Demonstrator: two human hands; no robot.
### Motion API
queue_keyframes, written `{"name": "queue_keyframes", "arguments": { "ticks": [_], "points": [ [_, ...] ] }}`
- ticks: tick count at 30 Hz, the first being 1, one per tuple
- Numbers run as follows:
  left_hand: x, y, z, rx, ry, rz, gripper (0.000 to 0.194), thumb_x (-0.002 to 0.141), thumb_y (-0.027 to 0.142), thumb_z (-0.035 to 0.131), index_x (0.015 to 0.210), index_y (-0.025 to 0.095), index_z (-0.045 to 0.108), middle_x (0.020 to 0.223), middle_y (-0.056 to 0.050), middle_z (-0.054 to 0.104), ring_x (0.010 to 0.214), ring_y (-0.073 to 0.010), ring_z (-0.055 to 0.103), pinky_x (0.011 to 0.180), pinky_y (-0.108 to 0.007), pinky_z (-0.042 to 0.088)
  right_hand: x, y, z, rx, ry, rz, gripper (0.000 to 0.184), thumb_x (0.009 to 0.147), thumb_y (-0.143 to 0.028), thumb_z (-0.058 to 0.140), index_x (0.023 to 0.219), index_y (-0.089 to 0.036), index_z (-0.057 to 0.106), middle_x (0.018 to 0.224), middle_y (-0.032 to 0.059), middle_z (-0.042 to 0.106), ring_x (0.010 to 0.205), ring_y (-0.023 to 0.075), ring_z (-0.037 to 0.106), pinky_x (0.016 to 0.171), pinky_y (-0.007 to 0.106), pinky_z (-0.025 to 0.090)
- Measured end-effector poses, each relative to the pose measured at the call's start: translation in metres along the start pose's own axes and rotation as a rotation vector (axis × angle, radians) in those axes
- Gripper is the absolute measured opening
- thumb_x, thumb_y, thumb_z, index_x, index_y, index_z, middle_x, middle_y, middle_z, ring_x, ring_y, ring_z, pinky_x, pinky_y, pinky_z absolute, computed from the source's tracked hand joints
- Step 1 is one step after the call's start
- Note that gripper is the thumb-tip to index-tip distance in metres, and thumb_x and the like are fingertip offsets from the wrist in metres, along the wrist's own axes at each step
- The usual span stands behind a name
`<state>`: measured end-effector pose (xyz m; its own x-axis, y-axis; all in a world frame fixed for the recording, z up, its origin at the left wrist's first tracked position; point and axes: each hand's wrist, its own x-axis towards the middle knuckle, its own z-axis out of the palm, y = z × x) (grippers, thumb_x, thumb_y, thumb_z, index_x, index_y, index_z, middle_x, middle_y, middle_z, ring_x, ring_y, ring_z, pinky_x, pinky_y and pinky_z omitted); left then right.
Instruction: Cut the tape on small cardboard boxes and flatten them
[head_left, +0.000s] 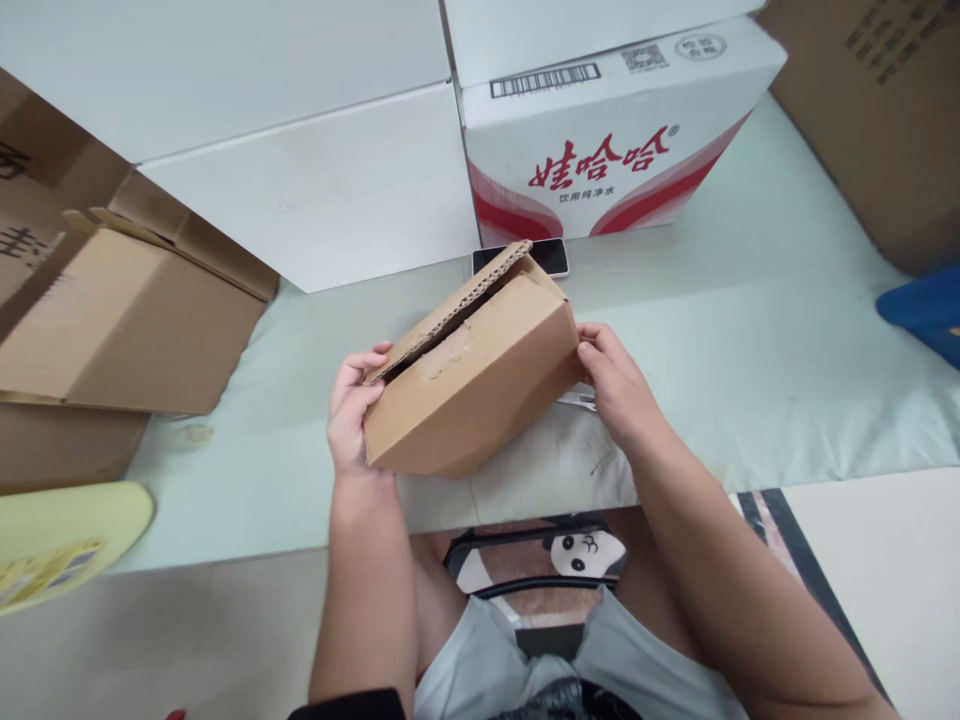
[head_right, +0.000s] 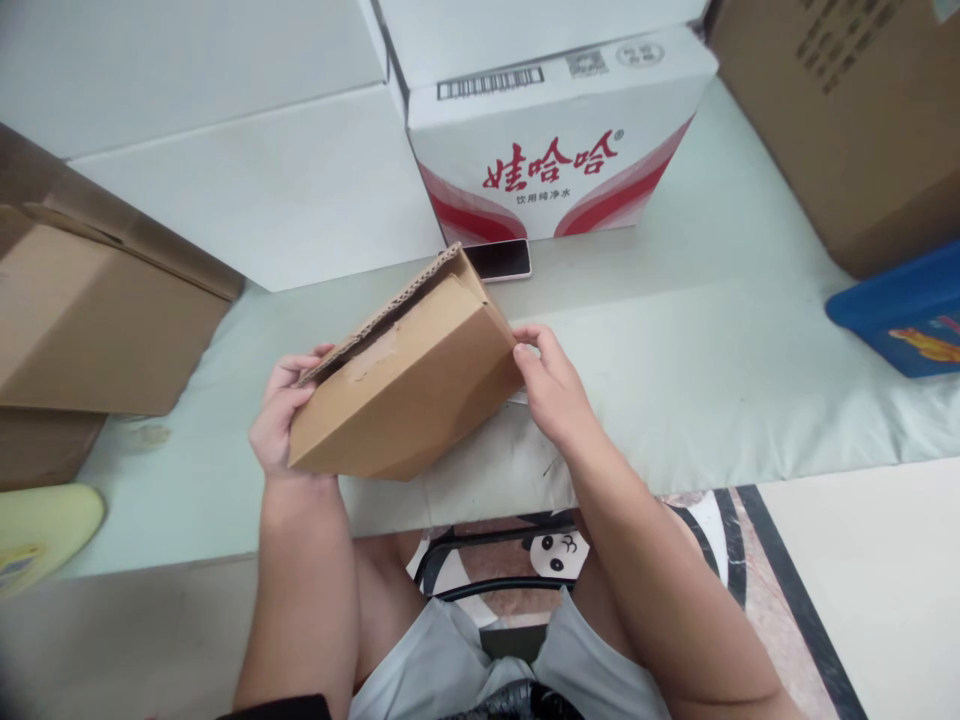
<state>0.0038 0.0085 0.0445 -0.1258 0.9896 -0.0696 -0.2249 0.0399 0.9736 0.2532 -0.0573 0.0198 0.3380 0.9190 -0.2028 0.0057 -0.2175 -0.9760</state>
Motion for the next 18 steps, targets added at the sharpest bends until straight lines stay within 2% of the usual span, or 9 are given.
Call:
{"name": "queue_keyframes", "arguments": {
  "ticks": [10, 18],
  "points": [
    [-0.0017, -0.0023, 0.0051, -0.032, 0.014, 0.012, 0.015, 0.057, 0.022, 0.066, 0.073, 0.022, 0.064, 0.106, -0.005, 0.070, 0.096, -0.0222, 0.065, 0.083, -0.033, 0.053, 0.0000, 0.0012, 0.0003, -0.038, 0.006, -0.004, 0.026, 0.091, -0.042, 0.045, 0.109, -0.028, 0.057, 0.128, 0.0052, 0.063, 0.124, 0.0273, 0.054, 0.109, 0.052, 0.040],
    [-0.0025, -0.0078, 0.0065, -0.036, 0.000, 0.064, 0.014, 0.060, 0.024, 0.063, 0.075, 0.022, 0.063, 0.105, -0.006, 0.068, 0.105, -0.0249, 0.064, 0.095, -0.037, 0.052, -0.0006, 0.0061, -0.0007, -0.091, 0.014, -0.022, 0.026, 0.093, -0.042, 0.042, 0.111, -0.028, 0.056, 0.127, 0.0041, 0.063, 0.121, 0.0260, 0.055, 0.108, 0.050, 0.041]
  ]
}}
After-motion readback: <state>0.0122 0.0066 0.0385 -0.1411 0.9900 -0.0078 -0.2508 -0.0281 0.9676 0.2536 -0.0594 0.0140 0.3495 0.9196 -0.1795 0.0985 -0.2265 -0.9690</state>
